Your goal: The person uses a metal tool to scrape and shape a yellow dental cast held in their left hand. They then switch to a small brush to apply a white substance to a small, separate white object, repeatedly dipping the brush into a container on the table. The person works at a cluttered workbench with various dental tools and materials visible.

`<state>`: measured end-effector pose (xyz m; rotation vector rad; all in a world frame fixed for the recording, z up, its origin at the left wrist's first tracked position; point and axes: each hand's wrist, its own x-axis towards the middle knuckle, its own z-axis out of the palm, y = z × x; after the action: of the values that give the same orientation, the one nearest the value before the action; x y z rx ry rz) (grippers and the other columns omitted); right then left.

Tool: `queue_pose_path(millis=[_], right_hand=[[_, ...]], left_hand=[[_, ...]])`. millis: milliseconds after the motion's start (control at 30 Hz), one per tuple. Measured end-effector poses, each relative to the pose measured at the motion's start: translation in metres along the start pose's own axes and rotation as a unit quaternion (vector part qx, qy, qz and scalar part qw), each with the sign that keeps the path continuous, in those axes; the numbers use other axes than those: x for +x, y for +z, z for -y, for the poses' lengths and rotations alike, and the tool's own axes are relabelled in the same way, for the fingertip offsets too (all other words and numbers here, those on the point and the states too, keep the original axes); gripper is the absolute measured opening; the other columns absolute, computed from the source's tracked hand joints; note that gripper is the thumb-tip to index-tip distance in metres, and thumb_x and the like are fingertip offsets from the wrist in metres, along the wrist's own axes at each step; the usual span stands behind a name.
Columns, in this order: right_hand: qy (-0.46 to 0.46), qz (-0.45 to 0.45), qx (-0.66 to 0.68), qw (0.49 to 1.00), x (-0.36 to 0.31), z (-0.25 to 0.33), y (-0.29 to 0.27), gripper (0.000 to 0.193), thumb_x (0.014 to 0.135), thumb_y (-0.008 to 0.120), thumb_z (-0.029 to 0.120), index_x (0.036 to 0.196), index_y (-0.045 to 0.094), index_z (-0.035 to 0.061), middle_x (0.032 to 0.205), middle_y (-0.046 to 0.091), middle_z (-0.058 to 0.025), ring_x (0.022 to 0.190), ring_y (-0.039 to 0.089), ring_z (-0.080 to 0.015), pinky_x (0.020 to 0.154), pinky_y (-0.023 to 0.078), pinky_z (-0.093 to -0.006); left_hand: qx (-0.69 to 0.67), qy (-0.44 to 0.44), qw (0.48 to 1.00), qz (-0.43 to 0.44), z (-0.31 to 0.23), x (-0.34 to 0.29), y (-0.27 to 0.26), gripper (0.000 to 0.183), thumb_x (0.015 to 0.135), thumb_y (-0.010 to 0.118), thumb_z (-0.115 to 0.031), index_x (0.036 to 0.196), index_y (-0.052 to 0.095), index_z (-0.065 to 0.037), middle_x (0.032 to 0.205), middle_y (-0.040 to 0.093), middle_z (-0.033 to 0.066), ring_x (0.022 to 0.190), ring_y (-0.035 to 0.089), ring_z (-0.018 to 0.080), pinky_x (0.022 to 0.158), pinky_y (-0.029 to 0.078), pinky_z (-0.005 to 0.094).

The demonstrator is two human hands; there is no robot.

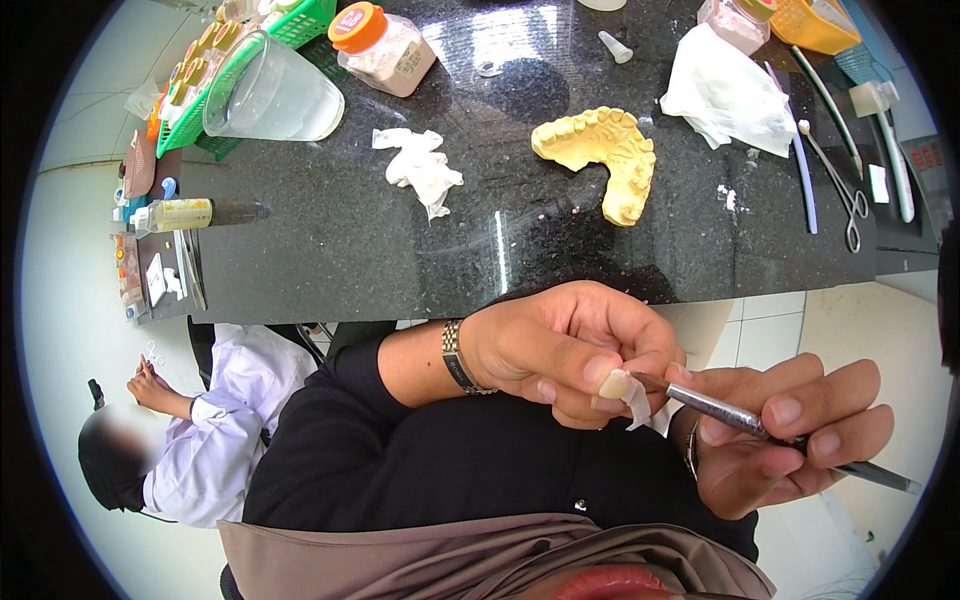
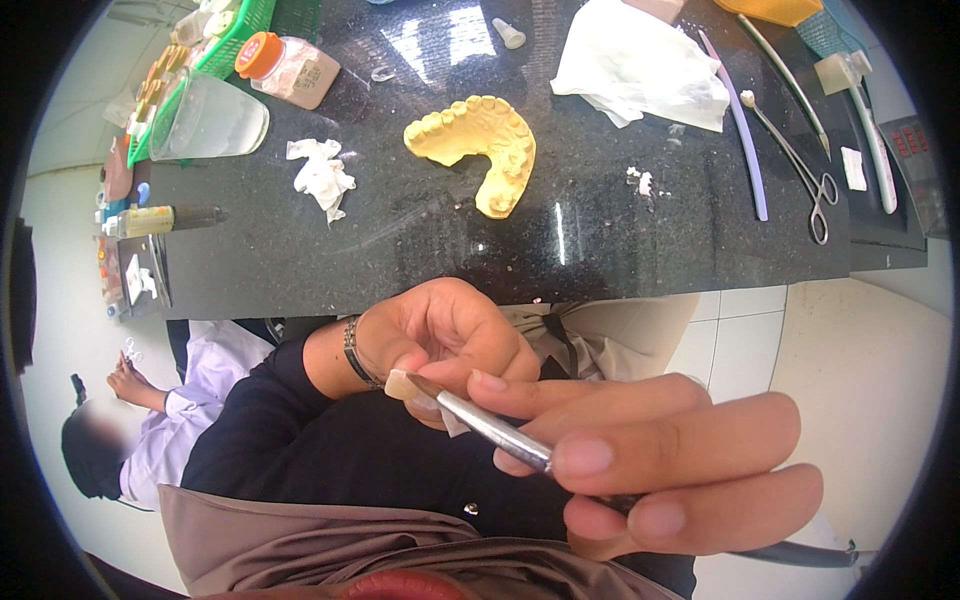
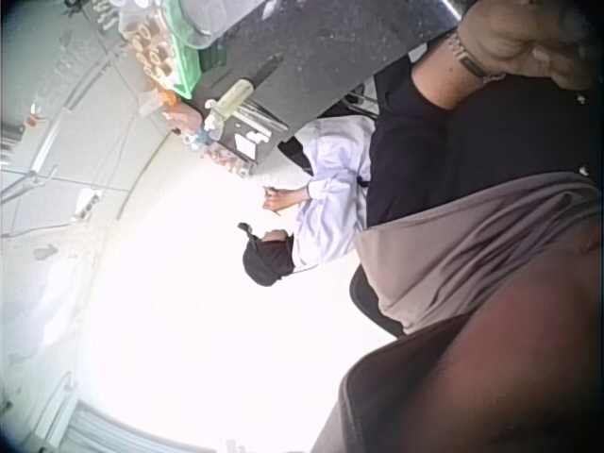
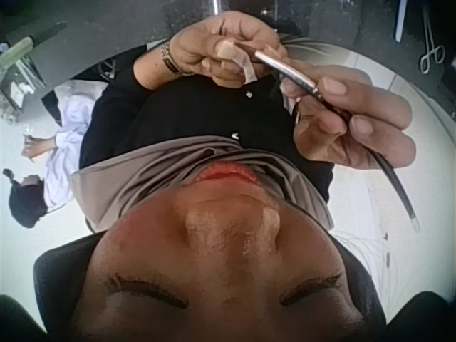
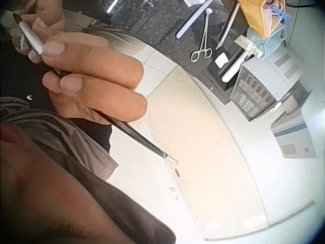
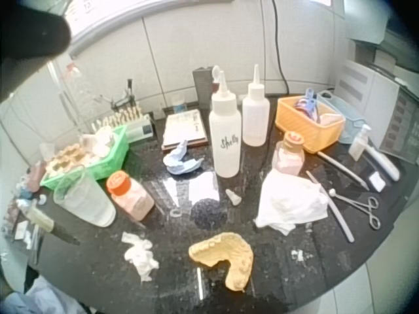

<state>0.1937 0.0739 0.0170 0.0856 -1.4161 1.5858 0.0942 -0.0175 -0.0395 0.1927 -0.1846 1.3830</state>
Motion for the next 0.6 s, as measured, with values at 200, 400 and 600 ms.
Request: queue_pose_path(millis=[200,400,600], right_hand=[[-0.003,0.001,-0.003,1.0,-0.0002,-0.0003,-0.0003,0.022,0.084,0.047,0.006,0.087,0.026,0.0015,0.084,0.036,-0.0121,0.054,0.046,-0.0133,0.052,0.056,-0.0312],[0.007,0.014,0.008,1.0,0.0007,0.0008,-0.0034,0.022,0.083,0.047,0.006,0.086,0.026,0.0015,0.084,0.036,-0.0122,0.054,0.047,-0.0135,0.053,0.057,-0.0315],[0.011,0.021,0.009,1.0,0.0011,0.0018,-0.0046,0.023,0.083,0.048,0.006,0.087,0.026,0.0011,0.085,0.036,-0.0128,0.054,0.047,-0.0136,0.052,0.057,-0.032]], left_hand=[[0.001,0.005,1.0,0.003,0.0017,0.0,-0.002,0.018,0.082,0.053,-0.015,0.084,0.046,0.002,0.076,0.05,0.0089,0.039,0.029,0.0001,0.034,0.02,0.0155],[-0.003,0.004,1.0,0.003,0.0013,0.0005,-0.0014,0.017,0.083,0.052,-0.014,0.084,0.046,0.002,0.077,0.05,0.0088,0.038,0.029,-0.0006,0.034,0.02,0.0152],[-0.002,0.004,1.0,0.003,0.0009,0.0003,-0.0006,0.016,0.083,0.052,-0.013,0.085,0.045,0.002,0.072,0.049,0.0062,0.037,0.028,-0.0007,0.034,0.02,0.0155]])
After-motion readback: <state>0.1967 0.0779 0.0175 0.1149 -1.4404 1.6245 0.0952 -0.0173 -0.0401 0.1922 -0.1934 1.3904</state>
